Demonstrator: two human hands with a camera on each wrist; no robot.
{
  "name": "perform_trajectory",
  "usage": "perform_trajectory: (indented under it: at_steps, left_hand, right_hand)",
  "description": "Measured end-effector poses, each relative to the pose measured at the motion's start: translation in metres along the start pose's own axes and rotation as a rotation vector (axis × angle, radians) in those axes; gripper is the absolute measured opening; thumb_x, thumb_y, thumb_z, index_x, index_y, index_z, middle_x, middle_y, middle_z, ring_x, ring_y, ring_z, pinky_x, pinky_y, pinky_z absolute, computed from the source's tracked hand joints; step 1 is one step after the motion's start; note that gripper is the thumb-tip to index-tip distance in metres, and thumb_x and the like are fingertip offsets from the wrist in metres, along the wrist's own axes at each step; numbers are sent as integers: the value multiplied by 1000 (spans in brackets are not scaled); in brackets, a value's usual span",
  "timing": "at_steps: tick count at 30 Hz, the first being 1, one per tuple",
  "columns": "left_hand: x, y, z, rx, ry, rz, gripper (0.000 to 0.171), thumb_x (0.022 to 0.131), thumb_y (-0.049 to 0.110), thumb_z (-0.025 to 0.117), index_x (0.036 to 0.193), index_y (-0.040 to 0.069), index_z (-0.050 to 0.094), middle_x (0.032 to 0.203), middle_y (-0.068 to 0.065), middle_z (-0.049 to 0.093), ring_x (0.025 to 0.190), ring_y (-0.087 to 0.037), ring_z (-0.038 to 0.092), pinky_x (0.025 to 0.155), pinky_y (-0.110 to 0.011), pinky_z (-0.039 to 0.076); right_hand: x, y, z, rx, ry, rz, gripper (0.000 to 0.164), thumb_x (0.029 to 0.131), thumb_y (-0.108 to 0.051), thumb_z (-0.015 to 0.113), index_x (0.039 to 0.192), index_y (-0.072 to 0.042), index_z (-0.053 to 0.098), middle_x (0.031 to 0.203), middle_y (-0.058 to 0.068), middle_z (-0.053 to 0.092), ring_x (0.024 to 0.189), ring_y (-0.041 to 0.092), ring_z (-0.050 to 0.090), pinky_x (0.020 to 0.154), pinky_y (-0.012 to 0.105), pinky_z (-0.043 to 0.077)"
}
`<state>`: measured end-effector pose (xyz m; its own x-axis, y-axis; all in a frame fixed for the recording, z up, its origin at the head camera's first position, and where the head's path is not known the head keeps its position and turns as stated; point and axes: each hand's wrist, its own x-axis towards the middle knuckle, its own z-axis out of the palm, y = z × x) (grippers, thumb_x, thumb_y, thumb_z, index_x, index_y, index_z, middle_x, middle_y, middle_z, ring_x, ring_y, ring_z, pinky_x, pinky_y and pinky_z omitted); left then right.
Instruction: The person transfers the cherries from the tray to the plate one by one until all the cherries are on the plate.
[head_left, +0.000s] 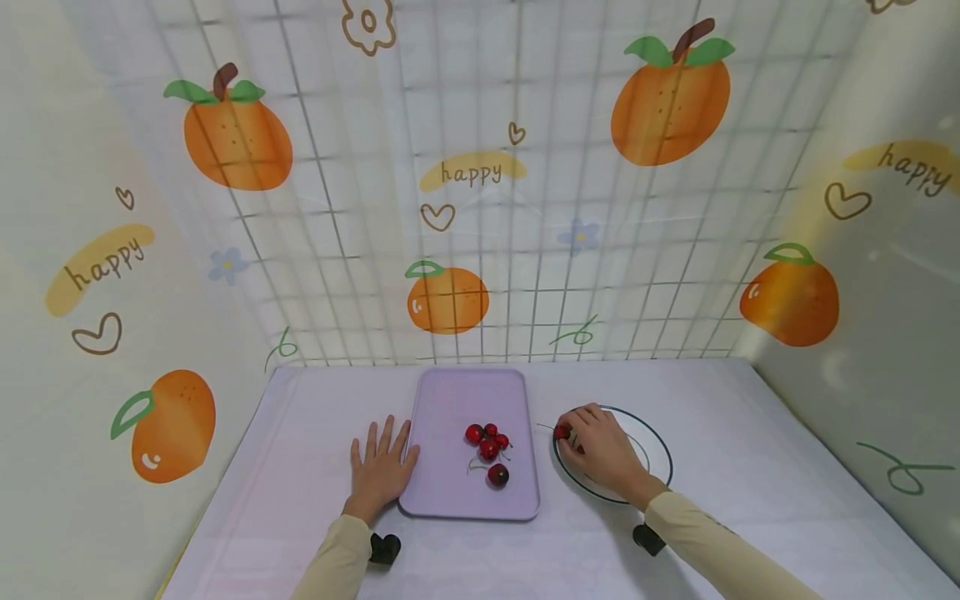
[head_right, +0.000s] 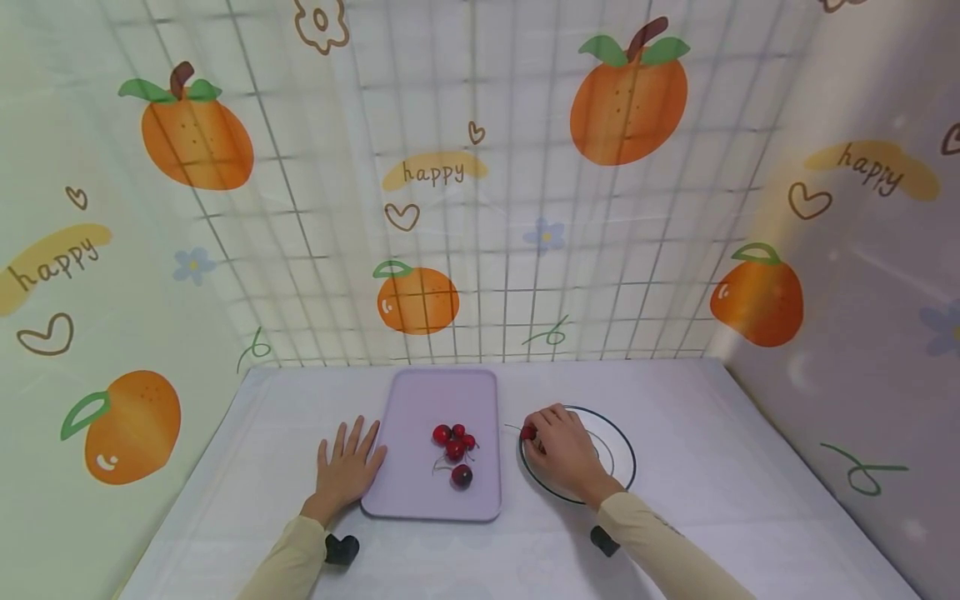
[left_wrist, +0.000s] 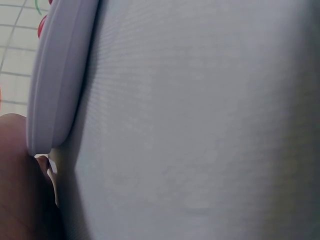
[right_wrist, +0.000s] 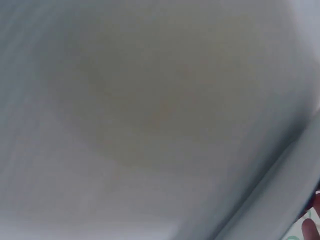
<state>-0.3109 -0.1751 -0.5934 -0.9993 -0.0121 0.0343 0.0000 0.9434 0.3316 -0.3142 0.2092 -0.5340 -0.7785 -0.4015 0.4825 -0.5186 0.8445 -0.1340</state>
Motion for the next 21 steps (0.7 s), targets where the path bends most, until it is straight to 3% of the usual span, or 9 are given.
perform_trajectory:
  at_steps: [21]
  left_hand:
    - [1, 0, 0, 8, -10, -6, 65, 107, 60, 29, 164, 30, 27, 176, -3, 15, 164, -36, 4, 128, -66, 1]
  right_hand:
    - [-3, -1, 2, -8, 10, 49, 19, 90, -17, 71, 107, -8, 71, 104, 7, 74, 111, 31, 60, 100, 53, 48]
